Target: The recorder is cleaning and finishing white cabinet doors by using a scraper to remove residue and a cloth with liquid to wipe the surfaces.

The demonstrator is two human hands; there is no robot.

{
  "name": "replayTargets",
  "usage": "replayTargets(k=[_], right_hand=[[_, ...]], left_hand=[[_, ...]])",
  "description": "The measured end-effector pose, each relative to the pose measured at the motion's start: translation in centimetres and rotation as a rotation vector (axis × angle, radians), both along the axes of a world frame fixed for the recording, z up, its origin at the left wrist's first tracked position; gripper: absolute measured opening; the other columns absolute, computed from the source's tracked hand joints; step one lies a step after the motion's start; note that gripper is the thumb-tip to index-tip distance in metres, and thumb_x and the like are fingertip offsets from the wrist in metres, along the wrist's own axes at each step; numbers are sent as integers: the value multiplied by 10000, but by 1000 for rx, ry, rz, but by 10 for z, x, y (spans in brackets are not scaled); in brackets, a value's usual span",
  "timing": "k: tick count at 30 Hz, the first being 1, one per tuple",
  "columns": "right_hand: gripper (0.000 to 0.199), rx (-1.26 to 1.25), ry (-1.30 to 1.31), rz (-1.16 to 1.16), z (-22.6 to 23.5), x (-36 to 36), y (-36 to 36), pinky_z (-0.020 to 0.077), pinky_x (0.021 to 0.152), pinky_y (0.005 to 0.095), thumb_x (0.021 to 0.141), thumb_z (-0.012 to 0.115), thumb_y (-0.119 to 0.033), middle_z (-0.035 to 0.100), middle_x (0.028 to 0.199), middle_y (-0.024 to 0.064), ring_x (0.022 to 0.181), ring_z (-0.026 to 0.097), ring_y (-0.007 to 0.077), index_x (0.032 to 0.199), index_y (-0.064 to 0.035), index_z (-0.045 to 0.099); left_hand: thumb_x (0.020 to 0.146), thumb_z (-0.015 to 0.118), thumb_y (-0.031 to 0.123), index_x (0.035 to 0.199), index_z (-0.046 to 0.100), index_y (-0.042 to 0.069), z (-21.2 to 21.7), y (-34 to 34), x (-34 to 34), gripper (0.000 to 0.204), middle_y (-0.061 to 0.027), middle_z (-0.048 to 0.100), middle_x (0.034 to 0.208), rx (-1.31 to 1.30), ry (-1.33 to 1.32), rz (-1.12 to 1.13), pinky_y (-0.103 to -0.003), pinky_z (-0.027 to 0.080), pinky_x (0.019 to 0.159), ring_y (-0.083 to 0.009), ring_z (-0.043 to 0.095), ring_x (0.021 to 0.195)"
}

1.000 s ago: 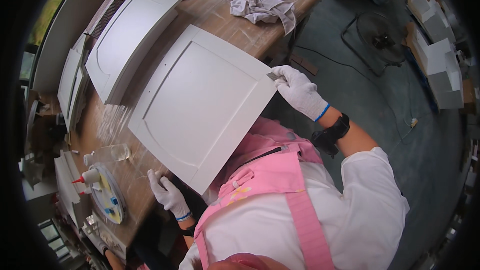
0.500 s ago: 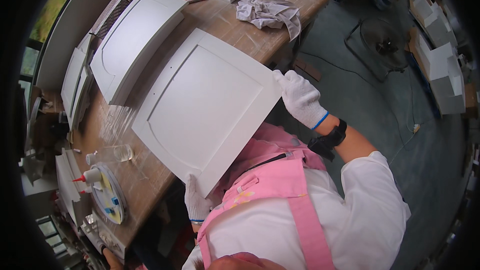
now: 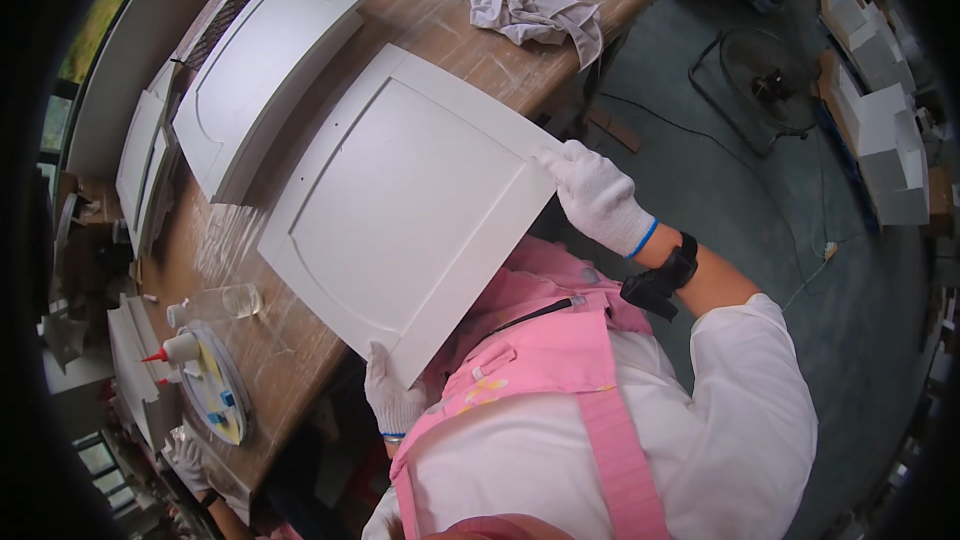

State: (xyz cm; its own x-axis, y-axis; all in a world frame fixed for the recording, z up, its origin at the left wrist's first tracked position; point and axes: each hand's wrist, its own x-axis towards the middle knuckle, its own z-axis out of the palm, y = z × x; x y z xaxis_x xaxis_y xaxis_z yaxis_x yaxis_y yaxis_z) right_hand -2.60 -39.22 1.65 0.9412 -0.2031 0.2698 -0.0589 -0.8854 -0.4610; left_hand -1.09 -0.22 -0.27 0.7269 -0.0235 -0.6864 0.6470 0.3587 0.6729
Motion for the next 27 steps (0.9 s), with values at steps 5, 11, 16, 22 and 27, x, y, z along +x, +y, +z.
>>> replayTargets(k=[5,11,16,22,27], right_hand=[[484,-55,123,-69,1,-2,12,556,753,464,841,565,9,608,1069,165,895,649,385,1313,-93,599],[449,12,119,-154,-3,0,0,553,790,460,870,534,1,603,1111,178,928,637,390,1300,-96,618],[485,59,109,-65,7,1,6,553,786,460,846,544,21,609,1107,172,916,638,390,1310,-99,614],[486,-39,12,58,-6,-7,9,533,738,469,859,534,32,586,986,174,859,621,388,1324,-94,601],[488,-23,105,-51,-9,-4,7,551,796,449,832,568,8,617,1153,176,937,649,386,1303,-111,610]], left_hand=[[991,652,309,1315,555,28,10,-9,3,440,-132,655,1227,-75,74,140,-396,582,891,-271,668,1080],[988,655,315,1315,559,37,2,-2,2,440,-119,657,1223,-44,48,78,-403,579,900,-273,665,1086],[985,658,330,1312,564,36,5,-6,4,450,-118,657,1223,-83,77,143,-394,579,890,-267,666,1081],[992,648,304,1297,555,19,2,-7,3,428,-128,655,1223,-106,78,164,-420,580,906,-288,665,1091],[996,644,290,1328,550,27,2,-8,1,434,-132,648,1233,-98,87,204,-403,593,867,-291,664,1096]])
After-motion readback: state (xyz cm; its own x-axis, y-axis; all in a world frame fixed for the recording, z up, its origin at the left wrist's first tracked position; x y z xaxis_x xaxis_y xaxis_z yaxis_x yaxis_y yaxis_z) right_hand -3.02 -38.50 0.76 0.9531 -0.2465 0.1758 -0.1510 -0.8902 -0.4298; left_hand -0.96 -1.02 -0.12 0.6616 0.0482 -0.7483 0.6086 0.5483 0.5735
